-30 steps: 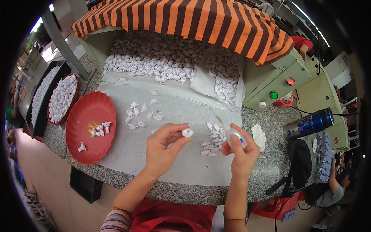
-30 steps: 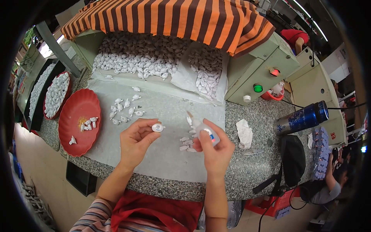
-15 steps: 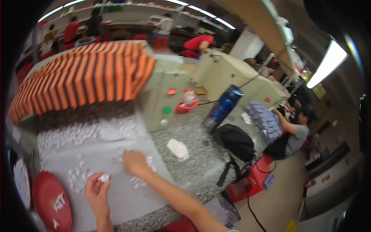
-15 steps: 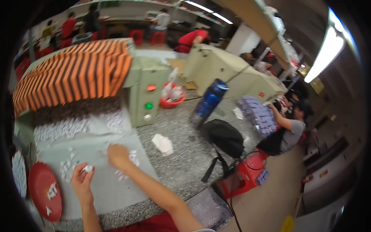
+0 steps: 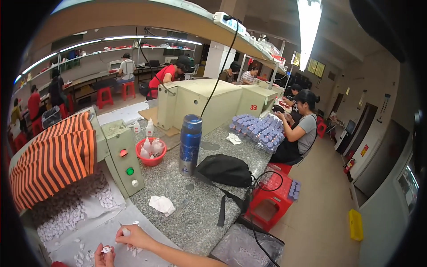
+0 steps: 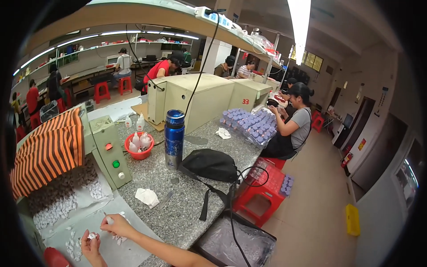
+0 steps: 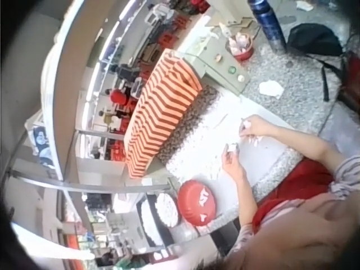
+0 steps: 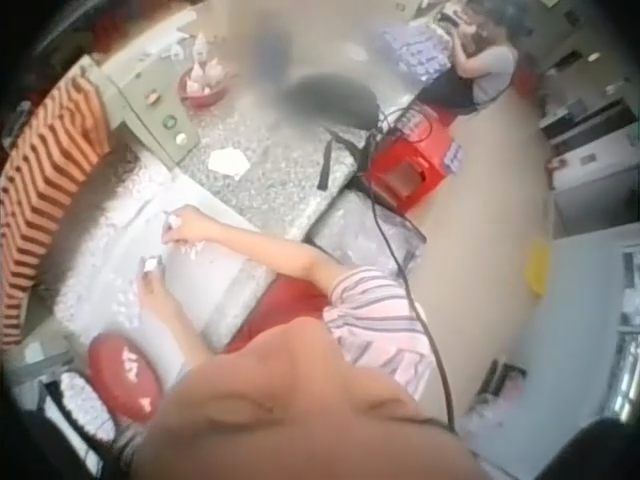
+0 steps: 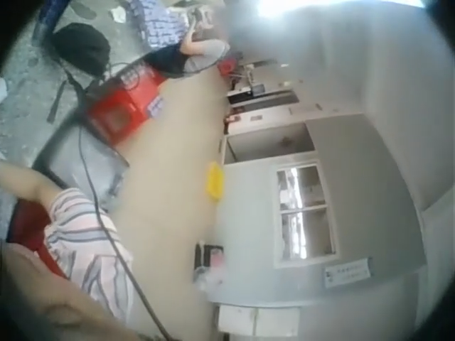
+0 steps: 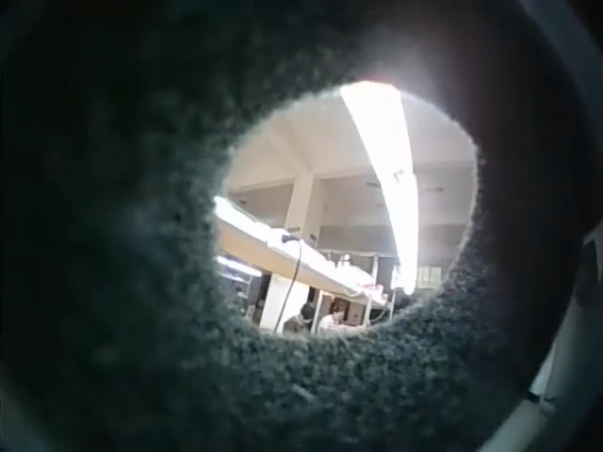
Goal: Apply glue to small white plastic components and place them into a red dish.
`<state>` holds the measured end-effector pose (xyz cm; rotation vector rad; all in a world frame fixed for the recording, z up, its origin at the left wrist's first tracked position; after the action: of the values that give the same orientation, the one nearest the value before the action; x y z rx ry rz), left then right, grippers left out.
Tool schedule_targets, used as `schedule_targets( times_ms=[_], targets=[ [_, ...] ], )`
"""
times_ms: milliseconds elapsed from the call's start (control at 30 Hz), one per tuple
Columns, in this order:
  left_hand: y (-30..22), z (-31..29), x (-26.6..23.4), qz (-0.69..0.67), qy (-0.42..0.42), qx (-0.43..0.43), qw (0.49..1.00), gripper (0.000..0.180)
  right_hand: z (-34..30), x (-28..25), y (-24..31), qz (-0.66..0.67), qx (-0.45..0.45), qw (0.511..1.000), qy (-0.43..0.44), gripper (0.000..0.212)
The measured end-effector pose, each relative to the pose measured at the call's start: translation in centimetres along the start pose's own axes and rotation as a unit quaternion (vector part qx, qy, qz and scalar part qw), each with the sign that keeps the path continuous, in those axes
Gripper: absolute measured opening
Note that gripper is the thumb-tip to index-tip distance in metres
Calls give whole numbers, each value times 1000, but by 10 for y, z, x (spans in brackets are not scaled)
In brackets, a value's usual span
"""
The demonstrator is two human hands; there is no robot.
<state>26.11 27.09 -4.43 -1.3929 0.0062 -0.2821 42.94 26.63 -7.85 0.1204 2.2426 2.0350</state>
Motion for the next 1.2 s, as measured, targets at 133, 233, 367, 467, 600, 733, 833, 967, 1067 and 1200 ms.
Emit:
schedule_targets(
  times_ms=[133,233,367,467,600,733,833,967,1067,1200],
  targets=[
    [-5,2,-2,22,-11,62,998,34,-1,1,1,46,7,999,4,20],
    [18,7,-17,15,-21,3,1000,36,-1,11,-14,113,62,990,63,21],
    [29,7,-21,-50,-42,-37,997,40,-3,16,-17,138,74,985,76,23],
    [27,9,-22,-58,-49,-38,996,42,-2,15,-16,142,78,985,64,25],
    [19,10,-19,-50,-46,-43,997,44,3,16,-18,179,70,980,57,24],
    [17,6,-14,-63,-44,-42,996,44,0,9,-15,206,61,976,27,24],
    [13,2,-12,-41,-43,-32,998,43,-3,8,-17,191,53,980,20,23],
    [17,-1,-15,-19,-45,-32,998,42,-7,7,-12,160,22,987,20,24],
    [27,2,-19,-90,-76,-51,992,38,-1,-2,4,-2,-60,998,-38,18],
    [20,1,-8,-156,-66,-38,985,33,-16,-16,46,-105,-115,985,-79,18]
  ],
)
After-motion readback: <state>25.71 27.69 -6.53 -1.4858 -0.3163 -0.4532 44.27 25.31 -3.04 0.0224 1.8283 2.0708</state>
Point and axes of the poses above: each hand's wrist, its own z-axis towards the middle knuckle, its own x-axis out of the palm, y = z × x, the point moved 10 cm from there along z, towards the middle knuckle, and after that the axes turned 12 degrees about -z, right-handed, at the moved point
